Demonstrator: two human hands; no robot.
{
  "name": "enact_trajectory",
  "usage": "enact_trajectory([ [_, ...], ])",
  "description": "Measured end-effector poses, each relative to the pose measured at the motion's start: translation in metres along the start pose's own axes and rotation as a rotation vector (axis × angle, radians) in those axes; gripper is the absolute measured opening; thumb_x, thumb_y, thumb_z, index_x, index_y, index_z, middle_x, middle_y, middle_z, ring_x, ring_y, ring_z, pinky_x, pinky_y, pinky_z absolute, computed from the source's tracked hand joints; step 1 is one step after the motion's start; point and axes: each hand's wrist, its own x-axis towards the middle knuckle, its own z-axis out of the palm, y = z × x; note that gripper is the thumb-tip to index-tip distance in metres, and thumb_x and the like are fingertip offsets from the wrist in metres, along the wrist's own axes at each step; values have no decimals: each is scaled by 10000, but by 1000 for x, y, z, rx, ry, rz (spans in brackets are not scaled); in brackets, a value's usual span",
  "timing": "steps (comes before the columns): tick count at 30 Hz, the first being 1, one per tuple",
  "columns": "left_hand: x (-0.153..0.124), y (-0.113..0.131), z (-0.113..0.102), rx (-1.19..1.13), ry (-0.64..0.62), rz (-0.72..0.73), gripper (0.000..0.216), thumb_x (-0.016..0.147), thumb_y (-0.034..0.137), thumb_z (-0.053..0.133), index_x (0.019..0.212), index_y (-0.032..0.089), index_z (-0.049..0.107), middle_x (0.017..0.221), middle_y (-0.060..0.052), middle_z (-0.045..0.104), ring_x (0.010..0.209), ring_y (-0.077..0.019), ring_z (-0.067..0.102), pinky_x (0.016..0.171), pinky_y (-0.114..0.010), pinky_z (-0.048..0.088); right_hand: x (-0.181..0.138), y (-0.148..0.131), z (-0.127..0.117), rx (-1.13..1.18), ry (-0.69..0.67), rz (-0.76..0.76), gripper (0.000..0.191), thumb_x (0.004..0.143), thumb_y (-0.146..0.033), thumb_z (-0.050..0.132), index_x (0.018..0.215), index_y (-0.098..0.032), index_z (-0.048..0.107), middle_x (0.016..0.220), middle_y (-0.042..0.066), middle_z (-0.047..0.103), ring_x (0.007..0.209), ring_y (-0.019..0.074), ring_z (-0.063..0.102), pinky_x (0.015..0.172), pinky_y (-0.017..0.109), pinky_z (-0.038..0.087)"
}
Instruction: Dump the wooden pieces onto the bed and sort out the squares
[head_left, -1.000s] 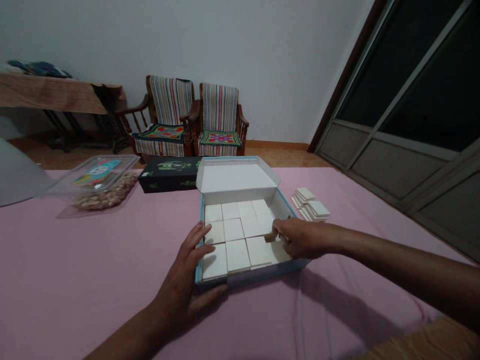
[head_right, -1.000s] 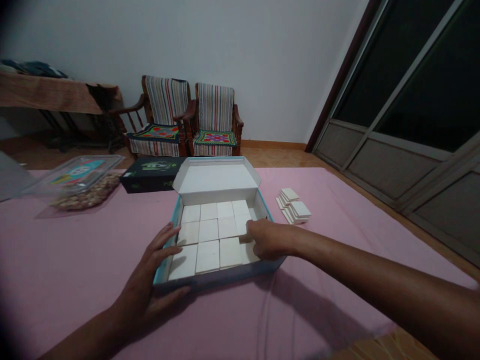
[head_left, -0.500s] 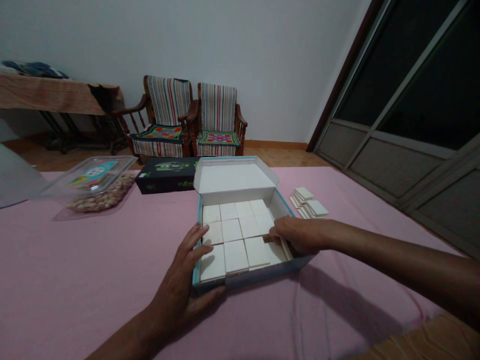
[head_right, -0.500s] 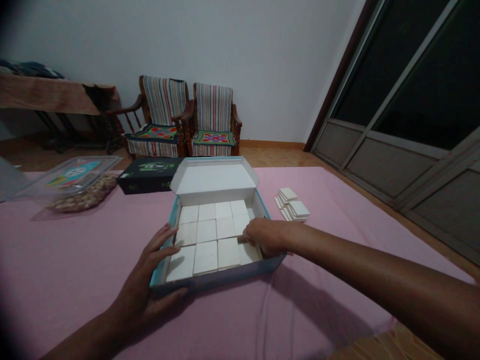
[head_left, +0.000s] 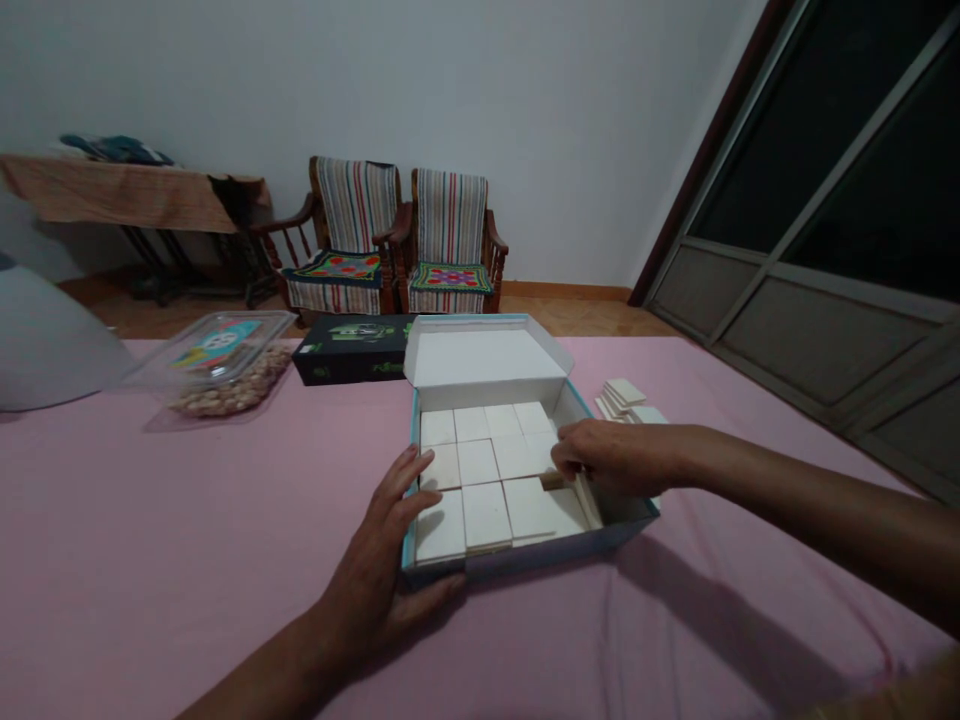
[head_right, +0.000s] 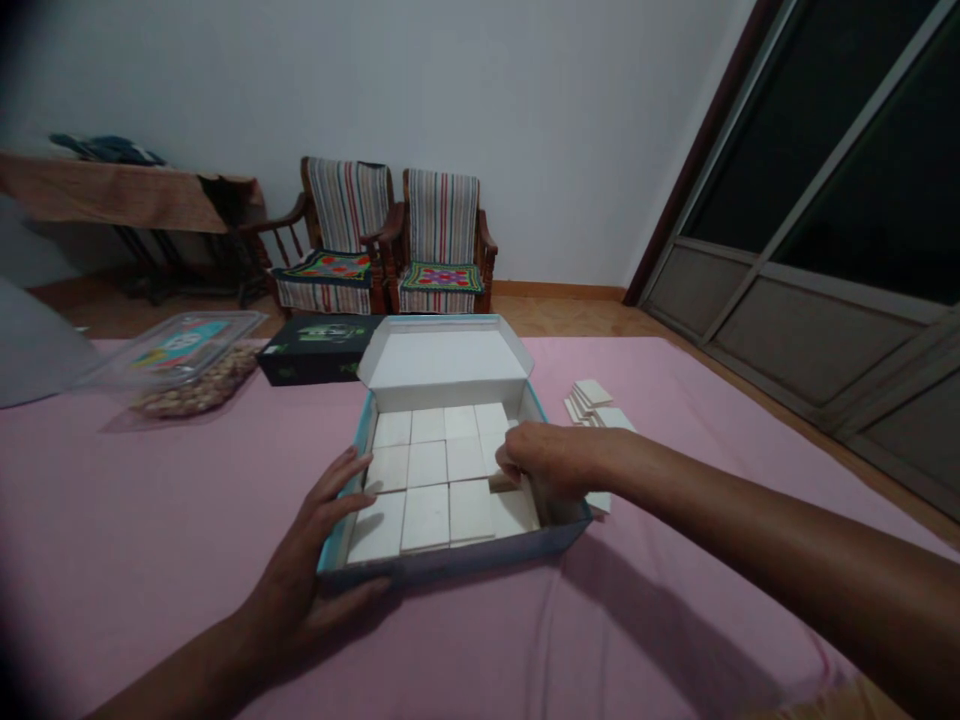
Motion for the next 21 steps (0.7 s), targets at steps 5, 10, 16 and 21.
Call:
enact_trajectory([
  [5, -1, 1, -1, -6, -12, -10, 620, 781, 283, 691, 1299, 209, 358, 1500, -180, 274, 1432, -362, 184, 1092, -612, 317, -1, 2, 7, -1, 6, -91, 329, 658, 67, 494, 875, -166, 577, 935, 45, 581, 801, 147, 549, 676, 230, 346],
  [10, -1, 1, -1, -5, -10, -3, 608, 790, 268, 677, 1306, 219, 361, 1505, -173, 271, 1430, -360, 192, 1085, -622, 323, -1, -3, 10, -84, 52, -82, 254, 766, 30, 434, 870, -145, 586, 907, 71, 588, 781, 162, 552, 644, 250, 325],
  [16, 0, 0, 0, 13, -3, -6, 595, 783, 252, 685, 1295, 215, 383, 1503, -177, 284, 1428, -367, 200, 1080, -626, 329, -7, 2, -1, -89, 45, -39, 296, 715, 45, 494, 895, -155, 619, 933, 61, 592, 791, 155, 545, 645, 248, 323],
  [21, 2, 2, -1, 10, 4, -4, 584, 789, 246, 676, 1293, 207, 385, 1497, -181, 293, 1429, -369, 196, 1078, -646, 318, -14, 2, -31, -28, 47, 22, 217, 744, -40, 586, 920, -145, 658, 956, 65, 620, 863, 164, 539, 721, 248, 362],
])
